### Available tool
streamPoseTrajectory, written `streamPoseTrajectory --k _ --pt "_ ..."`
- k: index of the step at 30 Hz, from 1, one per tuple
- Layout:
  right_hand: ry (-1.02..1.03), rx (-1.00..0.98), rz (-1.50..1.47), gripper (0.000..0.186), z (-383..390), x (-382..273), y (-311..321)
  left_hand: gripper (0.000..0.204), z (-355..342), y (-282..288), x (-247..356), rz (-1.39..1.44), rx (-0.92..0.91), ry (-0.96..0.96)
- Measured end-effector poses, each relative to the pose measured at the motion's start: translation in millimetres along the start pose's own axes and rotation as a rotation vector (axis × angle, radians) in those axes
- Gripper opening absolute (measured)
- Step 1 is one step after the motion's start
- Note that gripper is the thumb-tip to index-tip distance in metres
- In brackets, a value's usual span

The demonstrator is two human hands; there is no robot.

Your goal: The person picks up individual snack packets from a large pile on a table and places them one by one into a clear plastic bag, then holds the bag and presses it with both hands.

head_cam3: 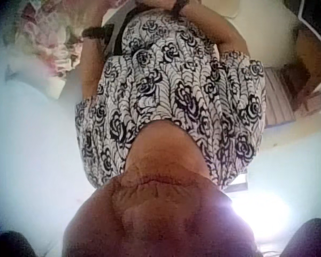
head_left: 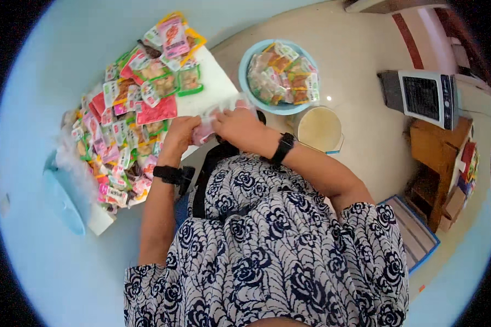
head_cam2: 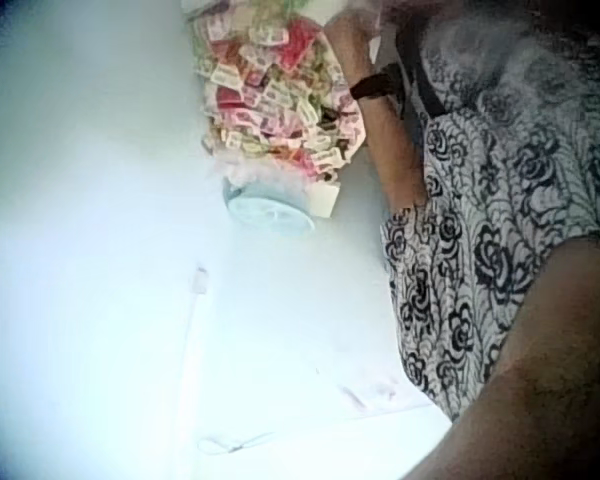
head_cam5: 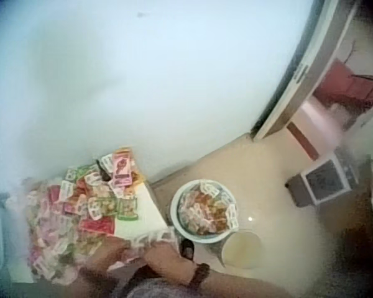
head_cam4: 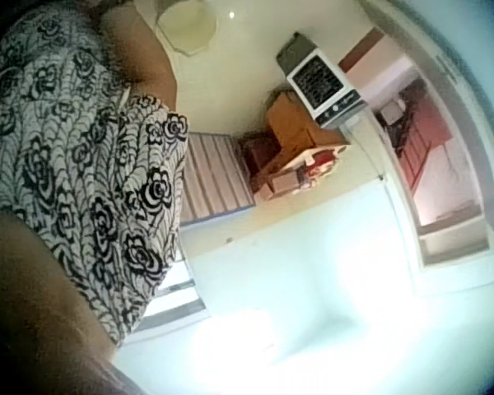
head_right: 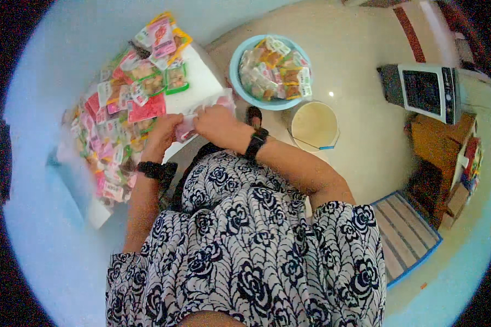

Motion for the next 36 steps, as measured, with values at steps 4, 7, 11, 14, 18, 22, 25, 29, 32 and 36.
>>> streamPoseTrajectory --k 4,7,11,14,18,22,25,29,32,36 --pt "0.014 0.028 0.046 0.015 3 5 4 0.026 0 2 -3 0.253 0.017 0.101" --pt "-0.178 0.010 -0.043 0.020 8 10 36 0.038 -4 27 10 0.323 -0.102 0.104" --pt "-0.205 0.528 -0.471 0.019 49 48 37 0.040 -1 16 24 0.118 0.044 0.084" --pt "-0.574 0.627 -0.599 0.020 111 104 2 0.037 -1 0 25 -0.331 0.106 0.013" --pt "-1.051 0.655 -0.773 0.019 167 149 -11 0.034 -32 9 -33 -1.131 0.073 -0.262" --pt "-1.143 0.662 -0.422 0.022 194 184 -33 0.029 -8 -3 -27 -1.316 0.152 -0.368" --pt "-0.971 0.733 -0.160 0.024 191 206 -40 0.029 -6 2 -32 -1.282 0.129 -0.316" --pt "-1.156 0.522 -0.384 0.029 164 220 -39 0.027 12 1 -32 -1.294 0.131 -0.324" --pt "-1.235 0.401 -0.517 0.030 150 240 -52 0.026 25 5 -39 -1.270 0.094 -0.285" --pt "-1.255 0.344 -0.542 0.026 137 260 -76 0.026 42 -2 -28 -1.243 0.087 -0.218"
Point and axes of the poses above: each hand's wrist, its own z-axis away from the middle knuckle, its own y-axis out of the back of the hand, x = y × z, the point moved 1 cm from there along -z, towards the middle knuckle
